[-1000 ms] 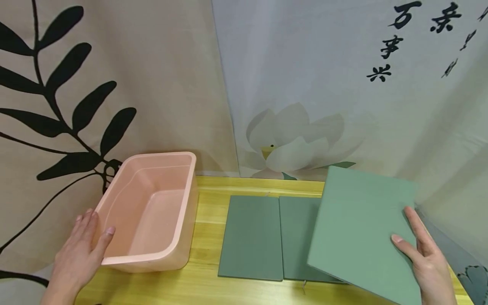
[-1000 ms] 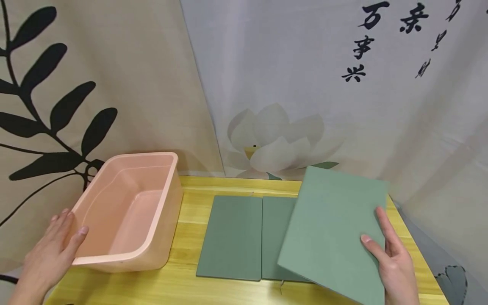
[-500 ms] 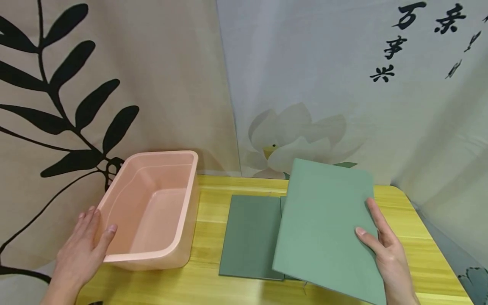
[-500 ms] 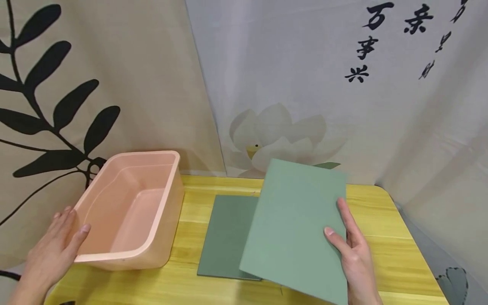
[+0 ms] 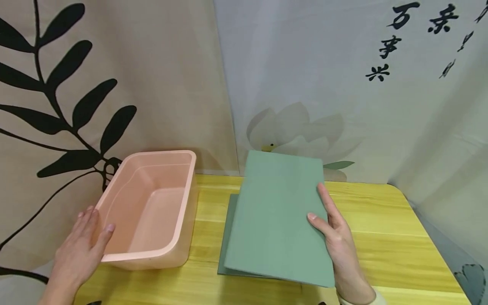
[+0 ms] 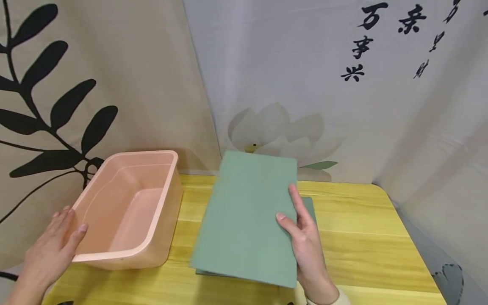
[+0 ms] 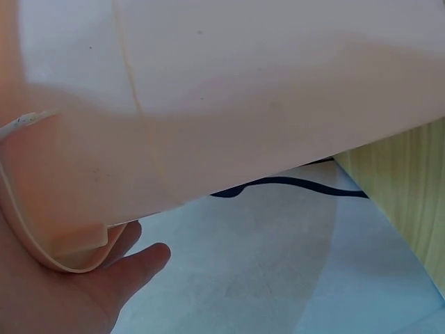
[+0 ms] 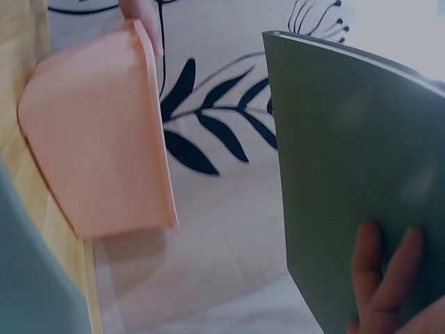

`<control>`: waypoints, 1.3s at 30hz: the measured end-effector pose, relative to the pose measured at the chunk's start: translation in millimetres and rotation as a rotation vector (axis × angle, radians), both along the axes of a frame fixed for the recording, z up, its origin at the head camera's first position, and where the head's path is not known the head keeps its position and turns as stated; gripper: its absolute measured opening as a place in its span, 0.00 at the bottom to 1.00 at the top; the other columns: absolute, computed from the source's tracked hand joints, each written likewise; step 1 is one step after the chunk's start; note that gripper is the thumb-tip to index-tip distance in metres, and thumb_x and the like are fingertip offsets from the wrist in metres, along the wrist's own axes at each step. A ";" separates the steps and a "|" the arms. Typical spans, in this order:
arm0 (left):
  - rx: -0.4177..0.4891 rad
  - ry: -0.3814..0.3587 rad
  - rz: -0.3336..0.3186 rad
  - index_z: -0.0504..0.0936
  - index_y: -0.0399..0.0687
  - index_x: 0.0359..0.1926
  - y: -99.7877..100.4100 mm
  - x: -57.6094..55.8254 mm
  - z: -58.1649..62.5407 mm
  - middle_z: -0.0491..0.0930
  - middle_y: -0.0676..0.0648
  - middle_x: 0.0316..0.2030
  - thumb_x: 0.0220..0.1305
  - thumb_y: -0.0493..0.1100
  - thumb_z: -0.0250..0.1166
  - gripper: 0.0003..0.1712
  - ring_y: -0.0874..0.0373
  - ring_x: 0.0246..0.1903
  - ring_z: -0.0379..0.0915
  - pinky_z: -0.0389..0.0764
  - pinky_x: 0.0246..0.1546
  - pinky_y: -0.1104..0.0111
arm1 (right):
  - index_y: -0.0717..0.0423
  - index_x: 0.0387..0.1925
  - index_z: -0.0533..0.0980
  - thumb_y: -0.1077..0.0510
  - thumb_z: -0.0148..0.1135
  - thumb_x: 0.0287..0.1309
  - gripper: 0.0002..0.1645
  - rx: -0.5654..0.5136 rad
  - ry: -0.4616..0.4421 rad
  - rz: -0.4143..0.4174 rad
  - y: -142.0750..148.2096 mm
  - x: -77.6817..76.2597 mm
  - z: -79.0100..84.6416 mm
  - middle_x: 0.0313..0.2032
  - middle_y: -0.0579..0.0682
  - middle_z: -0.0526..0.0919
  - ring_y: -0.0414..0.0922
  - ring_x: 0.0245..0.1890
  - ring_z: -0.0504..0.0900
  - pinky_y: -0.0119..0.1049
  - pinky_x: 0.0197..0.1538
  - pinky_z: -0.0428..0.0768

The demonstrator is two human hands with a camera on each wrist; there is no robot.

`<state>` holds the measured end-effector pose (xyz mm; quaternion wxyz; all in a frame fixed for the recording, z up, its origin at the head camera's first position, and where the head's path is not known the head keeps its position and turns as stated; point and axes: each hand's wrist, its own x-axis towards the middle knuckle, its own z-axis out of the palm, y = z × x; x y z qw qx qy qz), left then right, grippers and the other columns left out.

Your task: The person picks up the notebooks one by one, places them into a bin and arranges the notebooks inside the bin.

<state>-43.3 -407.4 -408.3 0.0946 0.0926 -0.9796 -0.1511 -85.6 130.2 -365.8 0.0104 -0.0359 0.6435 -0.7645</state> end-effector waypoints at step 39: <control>-0.011 0.098 -0.035 0.50 0.22 0.76 0.9 5.7 -6.1 0.46 0.26 0.78 0.85 0.56 0.28 0.41 0.31 0.79 0.36 0.52 0.66 0.28 | 0.50 0.81 0.57 0.64 0.62 0.62 0.47 0.110 0.127 0.299 -253.4 -68.6 -0.1 0.74 0.57 0.68 0.42 0.51 0.85 0.30 0.42 0.87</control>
